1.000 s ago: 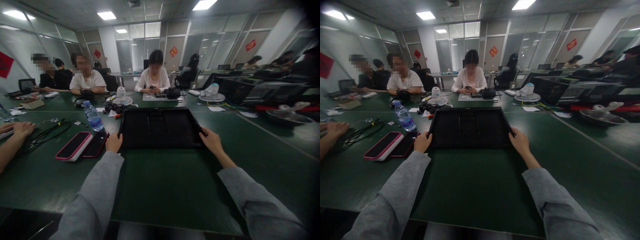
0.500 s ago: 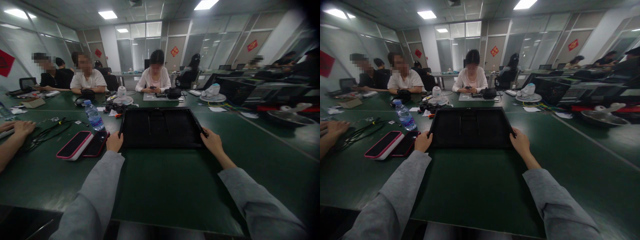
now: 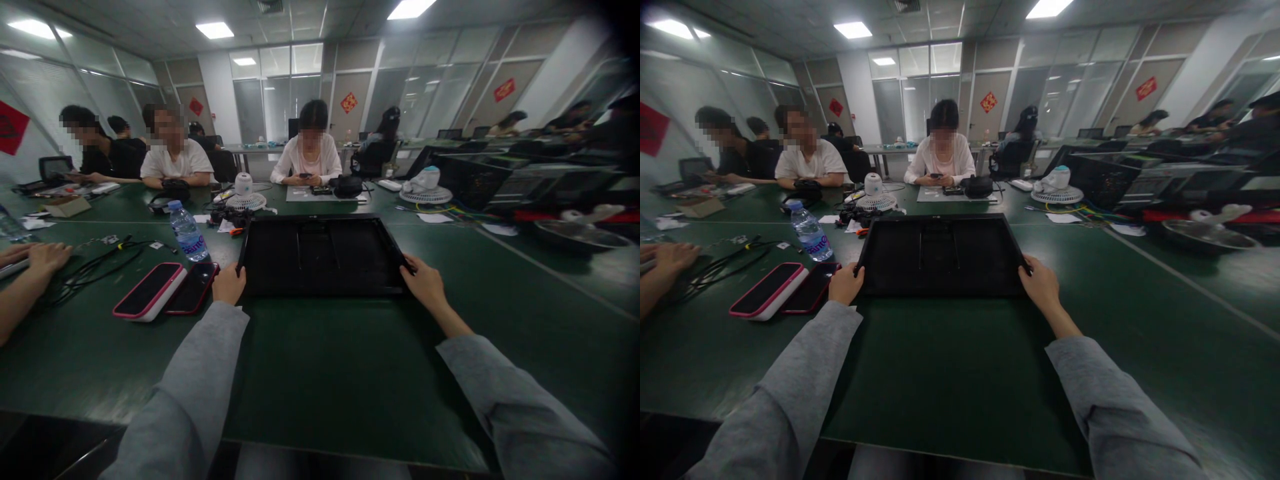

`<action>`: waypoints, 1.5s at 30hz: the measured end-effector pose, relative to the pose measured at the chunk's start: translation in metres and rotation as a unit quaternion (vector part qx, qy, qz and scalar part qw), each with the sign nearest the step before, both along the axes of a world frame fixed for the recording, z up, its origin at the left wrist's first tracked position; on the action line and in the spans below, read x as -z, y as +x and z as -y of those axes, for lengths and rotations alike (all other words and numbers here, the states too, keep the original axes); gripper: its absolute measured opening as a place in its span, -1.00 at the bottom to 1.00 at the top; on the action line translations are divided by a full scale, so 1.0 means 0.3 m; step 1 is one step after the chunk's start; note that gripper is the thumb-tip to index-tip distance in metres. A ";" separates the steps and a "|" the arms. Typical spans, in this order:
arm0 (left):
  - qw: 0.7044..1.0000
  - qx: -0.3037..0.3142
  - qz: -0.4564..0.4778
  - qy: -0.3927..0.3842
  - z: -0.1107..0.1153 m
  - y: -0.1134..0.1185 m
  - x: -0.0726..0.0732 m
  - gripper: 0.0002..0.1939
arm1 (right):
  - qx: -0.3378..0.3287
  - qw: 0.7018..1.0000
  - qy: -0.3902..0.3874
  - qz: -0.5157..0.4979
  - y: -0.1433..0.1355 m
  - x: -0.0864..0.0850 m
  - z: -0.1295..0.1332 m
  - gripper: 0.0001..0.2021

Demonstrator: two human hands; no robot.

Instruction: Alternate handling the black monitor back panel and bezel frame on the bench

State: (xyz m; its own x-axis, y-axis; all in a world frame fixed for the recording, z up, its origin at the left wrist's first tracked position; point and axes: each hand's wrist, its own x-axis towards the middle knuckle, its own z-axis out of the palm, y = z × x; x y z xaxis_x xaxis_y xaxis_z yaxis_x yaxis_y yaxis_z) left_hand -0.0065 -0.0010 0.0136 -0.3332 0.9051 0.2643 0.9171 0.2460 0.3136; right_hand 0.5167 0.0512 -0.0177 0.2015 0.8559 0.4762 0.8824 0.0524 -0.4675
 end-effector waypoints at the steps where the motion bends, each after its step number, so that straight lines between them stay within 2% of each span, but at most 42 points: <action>1: 1.000 0.001 0.002 -0.002 0.000 0.000 -0.001 -0.61 | 0.000 1.000 -0.001 0.003 0.002 0.002 -0.001 -0.49; 9: 1.000 0.009 -0.003 -0.022 0.007 0.006 -0.017 -0.61 | 0.000 1.000 -0.013 0.013 0.017 0.019 -0.008 -0.49; 21: 0.999 0.000 0.021 -0.027 0.005 0.011 0.000 -0.51 | -0.038 0.998 0.002 -0.049 0.023 0.048 -0.027 -0.51; 45: 0.999 -0.001 0.018 -0.042 0.003 0.009 -0.007 -0.52 | -0.036 0.998 -0.007 -0.052 0.018 0.039 -0.022 -0.50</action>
